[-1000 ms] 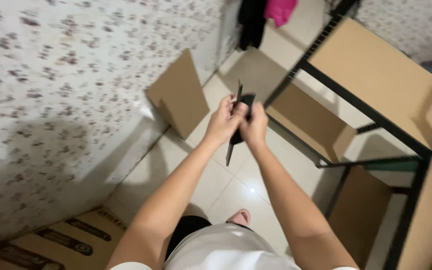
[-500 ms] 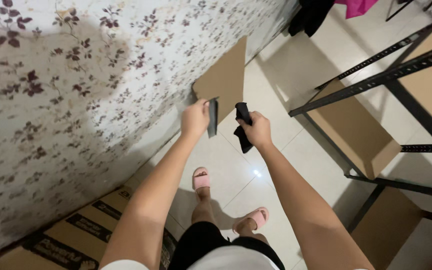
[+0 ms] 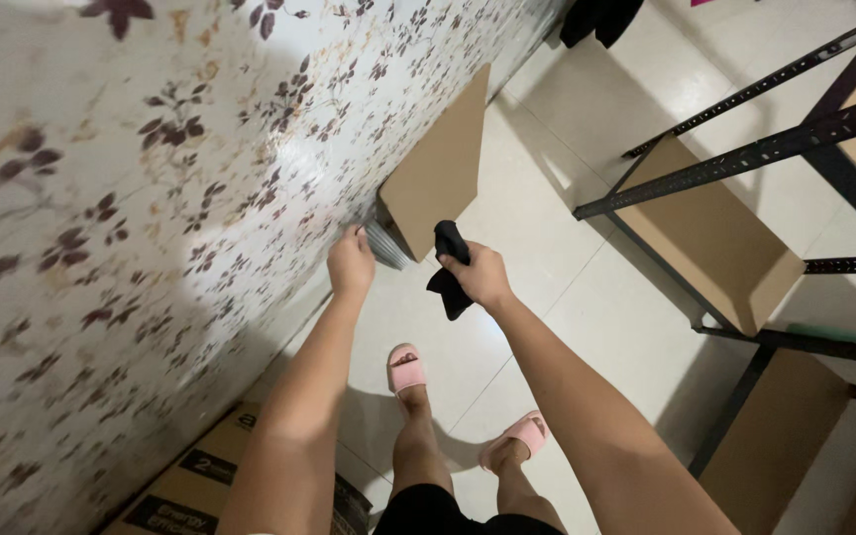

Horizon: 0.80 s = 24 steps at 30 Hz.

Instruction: The person wipes a cardboard sheet and metal shelf rails with a black cloth, then places the cardboard on a metal frame and attaches a rail to the frame. The person continues wiping and handling the rails and cardboard, positioning them on the frame and a nearby table.

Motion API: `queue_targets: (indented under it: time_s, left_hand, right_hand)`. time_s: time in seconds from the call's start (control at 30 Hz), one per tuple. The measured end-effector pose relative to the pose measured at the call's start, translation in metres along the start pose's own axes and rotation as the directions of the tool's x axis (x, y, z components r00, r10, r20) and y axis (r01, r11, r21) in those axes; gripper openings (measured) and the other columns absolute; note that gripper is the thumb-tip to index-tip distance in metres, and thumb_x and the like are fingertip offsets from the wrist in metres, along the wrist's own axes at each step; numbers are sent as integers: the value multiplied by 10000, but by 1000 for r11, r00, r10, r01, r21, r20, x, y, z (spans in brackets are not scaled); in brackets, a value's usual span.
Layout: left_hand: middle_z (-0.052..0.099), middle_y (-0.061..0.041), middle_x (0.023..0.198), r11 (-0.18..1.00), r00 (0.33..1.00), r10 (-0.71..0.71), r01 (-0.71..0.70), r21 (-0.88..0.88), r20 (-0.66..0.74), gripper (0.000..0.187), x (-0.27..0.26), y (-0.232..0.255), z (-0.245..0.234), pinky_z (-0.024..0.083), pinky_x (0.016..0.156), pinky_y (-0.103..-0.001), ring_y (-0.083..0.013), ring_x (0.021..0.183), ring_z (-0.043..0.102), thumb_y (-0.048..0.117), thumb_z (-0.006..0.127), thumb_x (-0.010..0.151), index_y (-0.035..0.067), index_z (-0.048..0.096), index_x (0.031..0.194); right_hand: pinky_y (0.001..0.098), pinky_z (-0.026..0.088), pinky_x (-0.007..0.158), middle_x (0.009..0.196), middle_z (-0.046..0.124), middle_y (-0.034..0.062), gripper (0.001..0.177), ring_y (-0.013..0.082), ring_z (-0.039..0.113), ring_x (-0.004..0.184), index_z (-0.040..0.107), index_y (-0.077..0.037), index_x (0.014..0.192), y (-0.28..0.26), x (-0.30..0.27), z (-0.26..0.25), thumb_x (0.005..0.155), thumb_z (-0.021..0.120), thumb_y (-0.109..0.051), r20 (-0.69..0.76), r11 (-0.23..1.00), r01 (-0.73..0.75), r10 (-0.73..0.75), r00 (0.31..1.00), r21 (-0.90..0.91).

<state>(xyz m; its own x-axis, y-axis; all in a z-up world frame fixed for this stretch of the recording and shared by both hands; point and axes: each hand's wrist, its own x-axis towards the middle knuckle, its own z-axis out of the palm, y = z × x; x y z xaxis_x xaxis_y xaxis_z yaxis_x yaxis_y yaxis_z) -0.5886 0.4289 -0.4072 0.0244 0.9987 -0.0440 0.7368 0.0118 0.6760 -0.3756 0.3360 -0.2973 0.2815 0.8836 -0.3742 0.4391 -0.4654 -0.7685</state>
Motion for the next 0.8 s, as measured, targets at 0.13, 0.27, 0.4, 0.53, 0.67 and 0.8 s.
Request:
queue_targets:
  time_s: [0.13,0.27,0.4,0.53,0.67,0.8]
  left_hand:
    - [726,-235,919,999,1000,9,-8,-46,28,240,-1,-17,11,526,775,-514,-441,876,680,216,550,1025,54,687,1137]
    - [728,-236,950,1000,999,6,-7,-27,-35,234,9,-23,27,525,790,-512,-443,884,683,222,556,1036,48,685,1125]
    - [731,-233,975,984,982,-145,130,-124,-124,284,16,-34,60,524,819,-503,-440,920,682,288,616,1013,39,677,1136]
    - [753,-196,1015,868,889,-449,411,-280,-89,444,29,-48,99,544,885,-454,-388,971,720,426,717,927,17,668,1091]
    - [733,-221,1103,840,870,-492,469,-274,-19,621,38,-66,112,522,941,-452,-400,1063,691,520,769,870,-14,636,1157]
    - [675,-290,1215,867,880,-471,473,-154,53,787,28,-70,105,490,1000,-456,-435,1173,636,573,770,855,-73,585,1265]
  right_hand:
    - [339,575,749,865,774,103,289,176,720,764,737,-35,1085,2,4,3,907,733,-263,3,999,-43,43,999,32]
    - [331,575,741,848,769,89,284,166,710,755,738,-30,1070,9,7,-1,908,727,-264,3,993,-95,95,995,73]
    - [327,570,738,844,765,90,297,165,710,748,734,-34,1084,12,7,-3,902,735,-270,-27,993,-106,107,994,47]
    - [326,572,745,855,767,89,311,161,712,758,734,-24,1086,11,8,-9,903,737,-276,-33,990,-111,114,993,85]
    - [326,569,753,882,766,91,335,160,706,784,726,-25,1114,15,3,-17,897,737,-280,-47,981,-146,153,987,129]
    - [324,569,765,911,766,90,347,156,704,809,725,-18,1107,23,-5,-27,896,747,-292,-68,971,-181,193,979,156]
